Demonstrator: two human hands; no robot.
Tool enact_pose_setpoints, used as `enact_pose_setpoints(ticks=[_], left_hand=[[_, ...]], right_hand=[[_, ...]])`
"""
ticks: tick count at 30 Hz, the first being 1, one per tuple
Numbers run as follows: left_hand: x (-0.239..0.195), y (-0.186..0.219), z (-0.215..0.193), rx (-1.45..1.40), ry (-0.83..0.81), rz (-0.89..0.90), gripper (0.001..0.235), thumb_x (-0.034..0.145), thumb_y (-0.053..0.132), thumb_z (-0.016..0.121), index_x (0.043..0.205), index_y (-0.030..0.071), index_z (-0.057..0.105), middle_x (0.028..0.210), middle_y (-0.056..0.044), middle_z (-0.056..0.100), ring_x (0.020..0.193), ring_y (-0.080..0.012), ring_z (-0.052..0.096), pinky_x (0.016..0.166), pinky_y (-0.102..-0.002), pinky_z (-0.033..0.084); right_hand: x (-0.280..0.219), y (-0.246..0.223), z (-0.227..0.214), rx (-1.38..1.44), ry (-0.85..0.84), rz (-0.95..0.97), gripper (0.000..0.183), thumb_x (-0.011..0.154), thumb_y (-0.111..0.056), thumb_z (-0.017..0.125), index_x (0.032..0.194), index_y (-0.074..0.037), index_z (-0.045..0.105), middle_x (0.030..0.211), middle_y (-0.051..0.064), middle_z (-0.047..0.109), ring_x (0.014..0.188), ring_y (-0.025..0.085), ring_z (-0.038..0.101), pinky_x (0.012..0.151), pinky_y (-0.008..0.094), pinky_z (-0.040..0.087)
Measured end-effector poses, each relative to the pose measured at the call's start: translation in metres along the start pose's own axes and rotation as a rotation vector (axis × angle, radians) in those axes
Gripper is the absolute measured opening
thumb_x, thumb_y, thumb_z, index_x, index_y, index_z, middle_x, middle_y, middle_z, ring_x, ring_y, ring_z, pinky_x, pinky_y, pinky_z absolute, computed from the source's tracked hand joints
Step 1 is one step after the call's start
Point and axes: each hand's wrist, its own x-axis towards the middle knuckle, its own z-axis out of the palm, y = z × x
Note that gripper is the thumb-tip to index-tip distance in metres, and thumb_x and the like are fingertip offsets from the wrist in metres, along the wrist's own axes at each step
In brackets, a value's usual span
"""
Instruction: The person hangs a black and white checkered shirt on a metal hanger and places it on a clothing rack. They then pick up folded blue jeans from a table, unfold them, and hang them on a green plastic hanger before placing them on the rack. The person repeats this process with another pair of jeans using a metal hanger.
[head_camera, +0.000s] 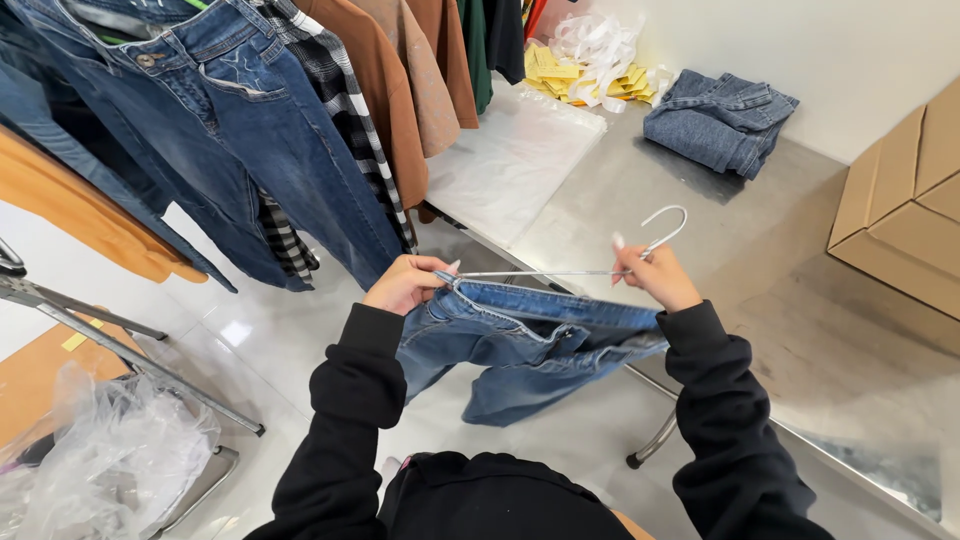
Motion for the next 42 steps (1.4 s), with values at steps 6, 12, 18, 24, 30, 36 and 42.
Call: enact_pose_setpoints(ticks=[6,12,18,24,30,36,42], left_hand=[[0.004,-0.006,0.002,0.004,-0.150,-0.163,0.021,0.066,-0.002,0.066,0.085,-0.002,0.075,0.063,-0.008,0.064,0.046,-0.0095,0.061,0.052,-0.021,0.057],[0.020,-0.009,0.008,-0.030,-0.280,-0.106,0.048,0.068,-0.004,0.054,0.111,0.007,0.069,0.099,-0.010,0.071,0.072,-0.0113,0.068,0.060,-0.018,0.054],[0.028,0.006,-0.012,-0.356,-0.016,-0.093,0.016,0.082,0.004,0.058,0.095,0.011,0.064,0.109,-0.010,0.073,0.095,-0.0226,0.070,0.090,-0.035,0.058],[0.014,-0.016,0.059,1.082,0.231,0.634,0.014,0.099,0.041,0.067,0.102,0.028,0.072,0.095,0.012,0.067,0.112,-0.0158,0.055,0.111,-0.072,0.012],[0.037,-0.040,0.038,0.943,0.367,0.724,0.012,0.094,0.047,0.074,0.088,0.036,0.072,0.083,0.023,0.068,0.097,-0.0035,0.057,0.115,-0.044,0.016],[0.024,-0.025,0.021,0.957,0.493,0.848,0.011,0.092,0.039,0.079,0.085,0.032,0.073,0.079,0.016,0.066,0.092,-0.0066,0.061,0.101,-0.036,0.028],[0.029,-0.020,-0.007,1.160,0.552,0.919,0.019,0.097,0.044,0.072,0.090,0.026,0.072,0.085,0.010,0.065,0.098,-0.0131,0.063,0.113,-0.050,0.029]], right_hand=[[0.009,-0.007,0.016,0.004,0.218,-0.061,0.061,0.109,-0.052,0.054,0.067,-0.011,0.073,0.052,0.007,0.063,0.052,0.010,0.053,0.055,0.020,0.048],[-0.019,-0.036,0.034,0.025,0.231,0.031,0.065,0.107,-0.055,0.053,0.068,-0.008,0.074,0.056,0.007,0.062,0.060,0.008,0.052,0.065,0.023,0.055],[-0.020,-0.034,0.023,0.116,0.194,0.029,0.049,0.105,-0.040,0.062,0.078,-0.001,0.074,0.049,0.002,0.042,0.048,0.006,0.036,0.050,0.016,0.037],[-0.035,-0.072,0.041,0.192,0.121,0.044,0.021,0.097,-0.020,0.065,0.086,-0.004,0.074,0.055,0.004,0.051,0.050,0.007,0.038,0.049,0.019,0.033],[-0.062,-0.074,0.010,0.025,-0.215,-0.126,0.035,0.096,-0.012,0.061,0.129,0.001,0.057,0.093,0.018,0.074,0.074,0.019,0.064,0.080,0.035,0.055],[-0.071,0.010,-0.053,-0.051,-0.182,-0.081,0.030,0.103,-0.023,0.057,0.099,-0.003,0.080,0.076,0.007,0.072,0.076,0.014,0.062,0.079,0.031,0.054],[-0.063,0.018,-0.012,0.125,-0.079,-0.038,0.024,0.097,-0.022,0.068,0.100,0.000,0.078,0.064,0.003,0.062,0.058,0.004,0.052,0.055,0.017,0.042]])
